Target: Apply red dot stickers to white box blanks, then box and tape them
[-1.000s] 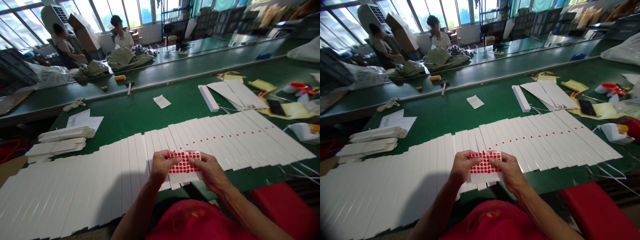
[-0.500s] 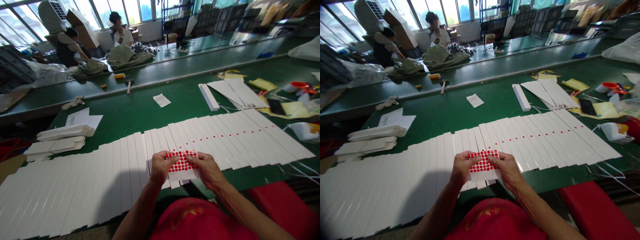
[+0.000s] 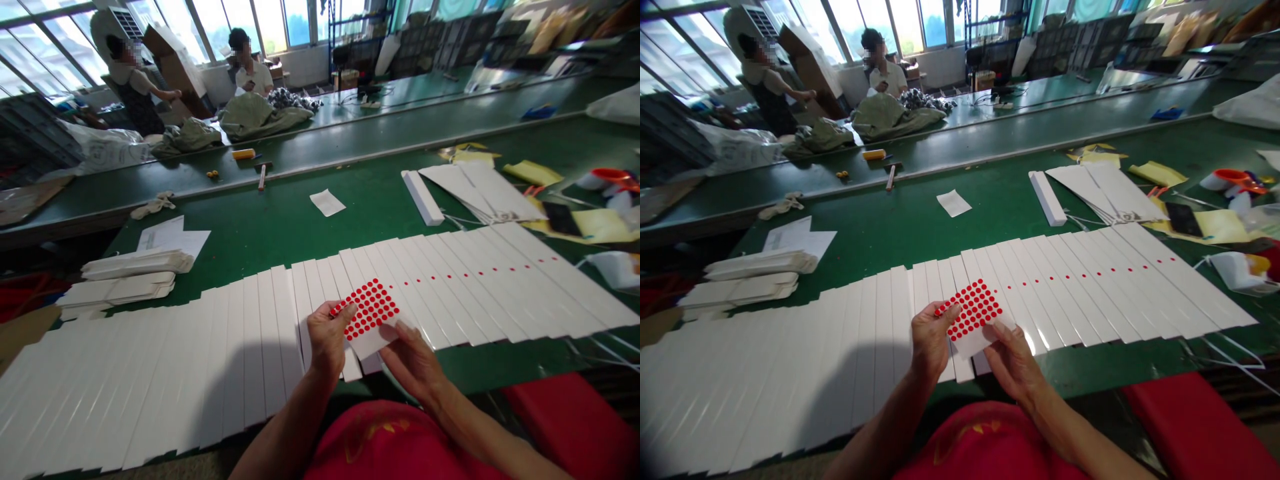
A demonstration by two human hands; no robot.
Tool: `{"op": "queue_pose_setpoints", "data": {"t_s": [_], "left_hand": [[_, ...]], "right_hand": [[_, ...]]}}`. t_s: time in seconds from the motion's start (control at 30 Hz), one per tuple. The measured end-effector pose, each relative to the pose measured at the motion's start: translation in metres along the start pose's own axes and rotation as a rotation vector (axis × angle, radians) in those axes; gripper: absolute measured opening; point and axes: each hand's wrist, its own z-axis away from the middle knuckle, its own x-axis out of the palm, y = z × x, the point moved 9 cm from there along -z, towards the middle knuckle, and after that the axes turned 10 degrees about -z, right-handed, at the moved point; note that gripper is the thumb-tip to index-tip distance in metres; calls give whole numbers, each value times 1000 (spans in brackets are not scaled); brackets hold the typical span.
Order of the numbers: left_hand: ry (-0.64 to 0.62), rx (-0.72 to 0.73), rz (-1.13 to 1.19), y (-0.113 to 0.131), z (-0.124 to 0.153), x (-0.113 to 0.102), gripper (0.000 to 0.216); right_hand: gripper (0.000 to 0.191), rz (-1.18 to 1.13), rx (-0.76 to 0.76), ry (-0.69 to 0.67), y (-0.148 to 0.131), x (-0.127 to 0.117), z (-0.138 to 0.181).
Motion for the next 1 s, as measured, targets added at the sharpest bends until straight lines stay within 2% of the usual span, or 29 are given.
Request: {"op": "queue_pose_setpoints", "data": {"t_s": [0.1, 0.3, 0.43, 0.53, 0.6, 0.73, 0.87, 1.0], "left_hand": [[32, 2, 18, -5, 3, 2, 25], [18, -21, 29, -19, 8, 8, 26], [0, -34, 5, -25, 13, 6, 30], [-88, -17, -77, -24, 13, 3, 36], [-121, 5, -140, -18, 9, -3, 40], [-86, 55, -362, 10, -8, -16, 39], [-135, 87, -486, 39, -21, -4, 24], [-207, 16, -400, 38, -23, 9, 22]], "right_hand": [[35, 7, -32, 6, 1, 5, 0], [27, 8, -96, 195, 0, -4, -3], [32, -4, -105, 188, -3, -7, -7], [30, 29, -93, 182, -6, -10, -10], [29, 60, -82, 182, -7, -11, -10], [35, 103, -44, 160, -4, -7, -9], [36, 144, 0, 130, 3, -2, -5], [40, 174, 26, 105, 7, -1, -3]]}}
